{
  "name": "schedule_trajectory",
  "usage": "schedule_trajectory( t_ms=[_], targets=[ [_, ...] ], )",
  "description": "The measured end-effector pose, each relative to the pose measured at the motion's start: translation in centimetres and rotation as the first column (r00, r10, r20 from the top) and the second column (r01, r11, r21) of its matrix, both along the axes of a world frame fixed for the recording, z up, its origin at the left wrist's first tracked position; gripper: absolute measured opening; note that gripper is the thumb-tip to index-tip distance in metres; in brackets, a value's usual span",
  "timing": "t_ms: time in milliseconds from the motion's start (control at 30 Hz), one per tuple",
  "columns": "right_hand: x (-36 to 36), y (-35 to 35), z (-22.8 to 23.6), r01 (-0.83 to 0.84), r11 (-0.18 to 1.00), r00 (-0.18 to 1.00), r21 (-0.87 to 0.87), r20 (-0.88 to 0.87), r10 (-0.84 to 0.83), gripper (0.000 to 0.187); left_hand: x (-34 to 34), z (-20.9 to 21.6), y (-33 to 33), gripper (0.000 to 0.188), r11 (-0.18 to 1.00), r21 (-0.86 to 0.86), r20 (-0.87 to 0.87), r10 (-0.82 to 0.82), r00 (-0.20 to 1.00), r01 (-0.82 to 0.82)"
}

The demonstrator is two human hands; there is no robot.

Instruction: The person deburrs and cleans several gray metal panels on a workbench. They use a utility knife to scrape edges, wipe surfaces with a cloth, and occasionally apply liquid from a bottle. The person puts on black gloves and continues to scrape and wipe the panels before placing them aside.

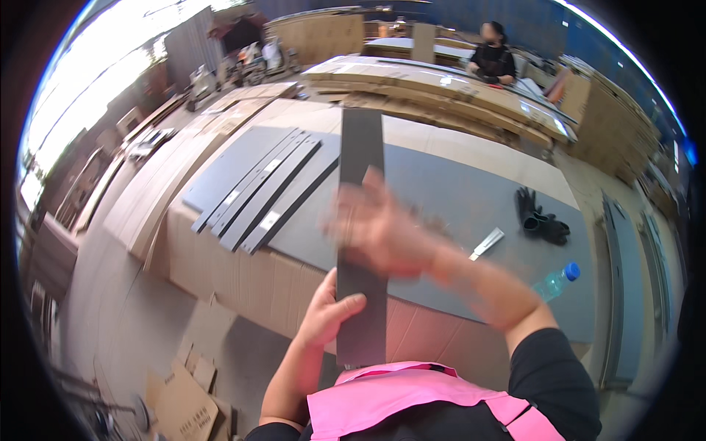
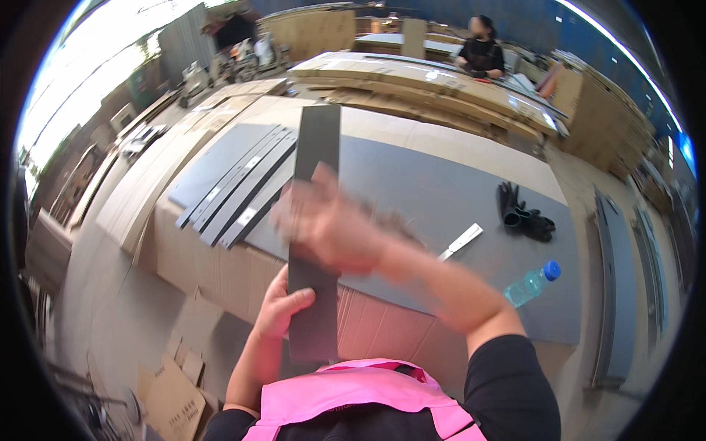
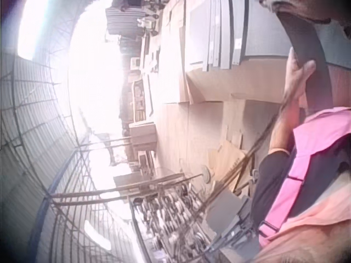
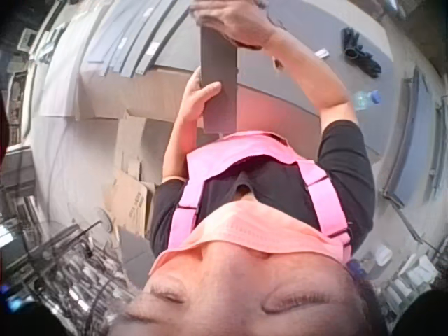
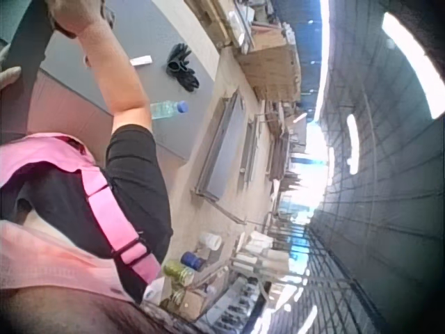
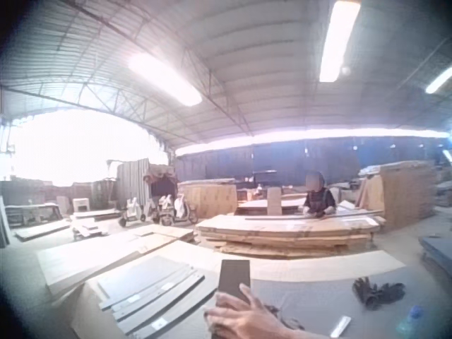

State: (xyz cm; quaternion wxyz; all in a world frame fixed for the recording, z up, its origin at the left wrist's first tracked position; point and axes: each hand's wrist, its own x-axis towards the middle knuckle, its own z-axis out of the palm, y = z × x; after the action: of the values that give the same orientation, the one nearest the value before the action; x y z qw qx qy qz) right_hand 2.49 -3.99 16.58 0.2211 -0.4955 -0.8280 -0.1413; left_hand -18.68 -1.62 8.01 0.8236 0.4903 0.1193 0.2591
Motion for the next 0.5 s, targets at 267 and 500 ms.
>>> schedule_trajectory(
  t_ms=[267, 500],
  targets=[
    [-0.7, 6.5, -4.7, 0.005, 0.921, 0.991, 0.389, -0.128, 0.049, 0.019, -7.8, -1.1, -6.3, 0.052, 0.970, 0.169, -0.201, 0.205, 0.958, -0.172],
    [2.0, 14.1, -7.2, -0.059, 0.968, 0.955, -0.243, -0.297, -0.017, 0.049, -13.2, 0.6, -12.8, 0.053, 0.951, -0.124, 0.021, 0.287, 0.958, -0.282]
  ],
)
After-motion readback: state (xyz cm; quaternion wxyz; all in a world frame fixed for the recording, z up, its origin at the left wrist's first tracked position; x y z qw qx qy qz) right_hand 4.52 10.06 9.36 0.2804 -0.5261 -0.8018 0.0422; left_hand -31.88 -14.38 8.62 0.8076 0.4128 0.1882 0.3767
